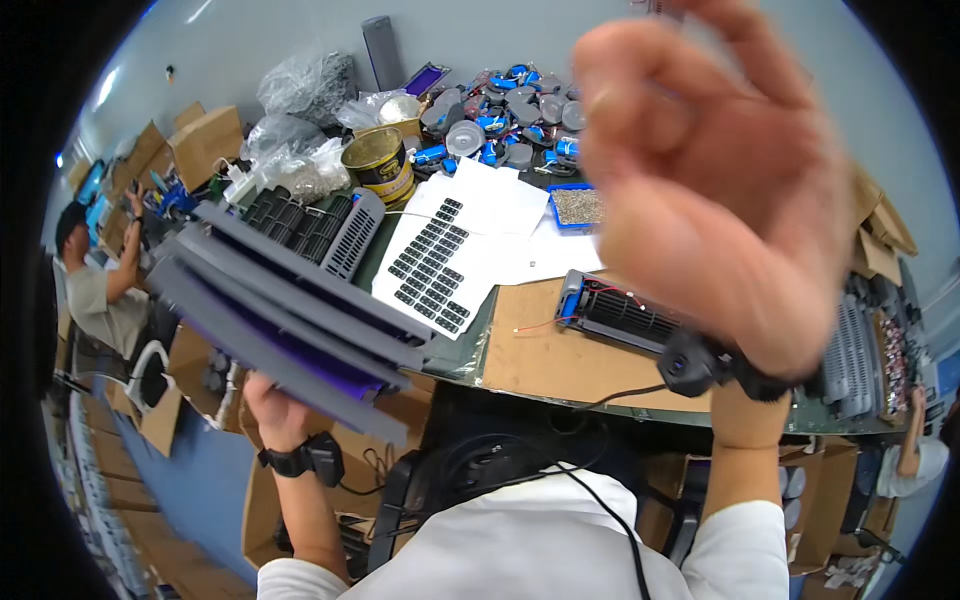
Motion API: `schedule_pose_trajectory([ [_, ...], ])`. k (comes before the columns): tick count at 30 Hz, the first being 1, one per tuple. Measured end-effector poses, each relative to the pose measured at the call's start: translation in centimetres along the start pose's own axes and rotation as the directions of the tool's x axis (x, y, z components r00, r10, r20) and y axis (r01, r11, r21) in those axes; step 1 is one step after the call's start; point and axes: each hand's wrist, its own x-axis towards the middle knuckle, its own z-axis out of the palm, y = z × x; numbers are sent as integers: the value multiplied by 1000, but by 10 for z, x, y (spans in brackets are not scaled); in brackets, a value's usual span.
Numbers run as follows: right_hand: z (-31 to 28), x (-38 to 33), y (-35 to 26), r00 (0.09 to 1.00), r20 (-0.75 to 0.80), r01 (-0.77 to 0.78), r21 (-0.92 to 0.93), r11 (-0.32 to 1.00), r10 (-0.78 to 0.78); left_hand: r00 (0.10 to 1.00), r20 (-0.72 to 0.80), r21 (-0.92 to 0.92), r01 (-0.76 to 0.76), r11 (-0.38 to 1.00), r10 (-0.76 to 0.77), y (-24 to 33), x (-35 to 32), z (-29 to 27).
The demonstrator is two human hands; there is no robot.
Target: The person assembles a grey and purple electronic device by connecting internal wires and snapping the casing together. They then use a handheld black tool to apply a sealant to the device's seams and place a small grey component into a blue tray.
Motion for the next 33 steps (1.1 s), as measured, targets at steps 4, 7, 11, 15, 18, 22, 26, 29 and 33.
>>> schedule_pose_trajectory([
  [4,-36,-23,-29,884,323,443,-344,828,-339,994,-20,393,103,914,-104,0,19,58],
  [7,-60,-58,-33,946,214,323,-651,687,-242,983,16,598,137,790,-182,-3,38,84],
  [11,-73,-71,-18,978,-8,122,-790,600,-209,995,21,868,32,495,-101,-19,58,136],
  [15,-34,-40,62,953,-303,-101,-331,938,-4,968,243,920,-212,-331,56,-51,62,148],
  [18,-46,-49,116,956,-119,-291,-255,922,268,936,317,868,-221,-444,155,-84,63,154],
  [22,-60,-50,151,918,-118,-396,-225,890,379,926,292,798,-99,-594,238,-116,78,141],
  [26,-55,-44,174,907,-91,-420,-211,882,411,941,155,738,92,-669,301,-139,87,122],
  [29,-31,-41,187,922,-27,-379,-272,884,387,937,82,726,177,-664,340,-154,84,110],
  [33,6,-47,213,873,188,-362,-369,856,450,945,103,720,144,-679,311,-170,82,117],
])
